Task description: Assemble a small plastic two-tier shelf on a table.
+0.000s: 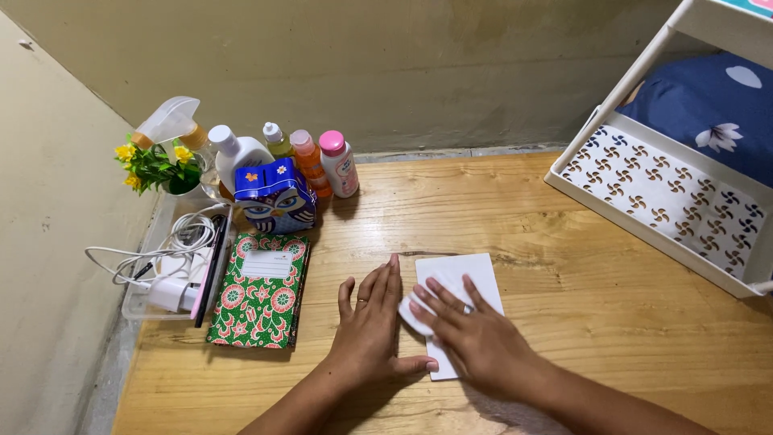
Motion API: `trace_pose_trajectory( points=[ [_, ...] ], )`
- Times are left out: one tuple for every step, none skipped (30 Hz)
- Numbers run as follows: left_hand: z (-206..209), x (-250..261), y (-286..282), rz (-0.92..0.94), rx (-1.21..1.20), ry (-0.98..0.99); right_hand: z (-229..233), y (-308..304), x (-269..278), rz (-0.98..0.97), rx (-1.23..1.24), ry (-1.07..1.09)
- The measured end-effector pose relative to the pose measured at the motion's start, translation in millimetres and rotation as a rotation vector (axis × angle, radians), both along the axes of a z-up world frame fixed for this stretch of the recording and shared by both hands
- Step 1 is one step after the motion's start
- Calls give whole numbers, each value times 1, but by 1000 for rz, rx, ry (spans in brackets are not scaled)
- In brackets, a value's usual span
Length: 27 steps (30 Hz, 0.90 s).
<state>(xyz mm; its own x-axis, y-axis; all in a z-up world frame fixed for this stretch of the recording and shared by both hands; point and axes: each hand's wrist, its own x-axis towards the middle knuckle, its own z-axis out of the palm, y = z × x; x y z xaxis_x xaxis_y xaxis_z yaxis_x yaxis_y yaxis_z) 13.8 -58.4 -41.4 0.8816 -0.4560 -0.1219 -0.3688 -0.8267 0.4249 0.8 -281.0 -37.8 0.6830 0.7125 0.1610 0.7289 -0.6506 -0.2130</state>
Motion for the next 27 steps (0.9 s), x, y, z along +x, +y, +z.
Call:
trace_pose_trajectory(
  points=[
    [0, -1, 0, -1, 1, 2, -2, -3, 10, -1, 1, 2],
    [1, -1, 0, -4, -3, -4, -4, -5, 20, -20, -26, -83],
    [2, -1, 1, -8, -8, -10, -5, -7, 30, -39, -54, -169],
    [2, -2, 1, -12, -5, -10, -9, -12, 36, -43, -50, -169],
    [2, -3, 2, -16, -15, -26, -12, -17, 42, -128, -88, -145],
    [2, -2, 2, -21, -26, -45, -14, -22, 50, -214, -126, -124],
    [5, -3, 3, -26, -24, -48, -15, -22, 48, -218, -124, -127],
    [6, -3, 2, -23, -29, -50, -17, -24, 45, -257, -129, -116],
    [7, -4, 2, -21, -33, -53, -18, -26, 42, -296, -133, -105],
    [6, -4, 2, -33, -38, -54, -16, -22, 31, -309, -138, -107],
    [5, -5, 2, -30, -49, -69, -14, -17, 20, -244, -137, -120],
    [4, -4, 2, -28, -59, -86, -12, -13, 10, -180, -136, -135],
    [5, -3, 1, -41, -63, -88, -7, -10, 5, -193, -140, -138],
    [6, -4, 0, -30, -66, -98, -2, -6, -2, -111, -58, -67],
    [8, -4, 0, -19, -69, -108, 3, -2, -10, -28, 26, 3],
    [10, -5, 0, -30, -69, -109, 3, -4, -7, -39, 26, 1],
    [12, -6, 0, -24, -66, -112, 3, -5, -5, -35, 45, 80],
    [13, -7, 0, -14, -64, -114, 3, -6, -2, -27, 64, 159],
    [14, -5, -1, -22, -65, -115, -5, -11, 8, -35, 64, 158],
    [14, -4, -2, -18, -63, -114, -12, -14, 17, -54, 44, 34],
    [14, -4, -3, -15, -61, -113, -20, -18, 26, -73, 24, -89],
    [14, -4, -3, -17, -59, -111, -19, -22, 31, -75, 25, -87],
    [13, -3, -4, -13, -53, -109, -18, -26, 35, -144, 5, -94],
    [13, -3, -3, -5, -48, -110, -17, -30, 41, -210, -15, -103],
    [13, -4, -3, -3, -47, -110, -14, -29, 37, -208, -14, -103],
    [14, -4, -3, -7, -51, -114, -12, -28, 34, -262, -7, -48],
    [14, -5, -3, -11, -56, -119, -9, -27, 30, -315, 1, 8]
  ],
)
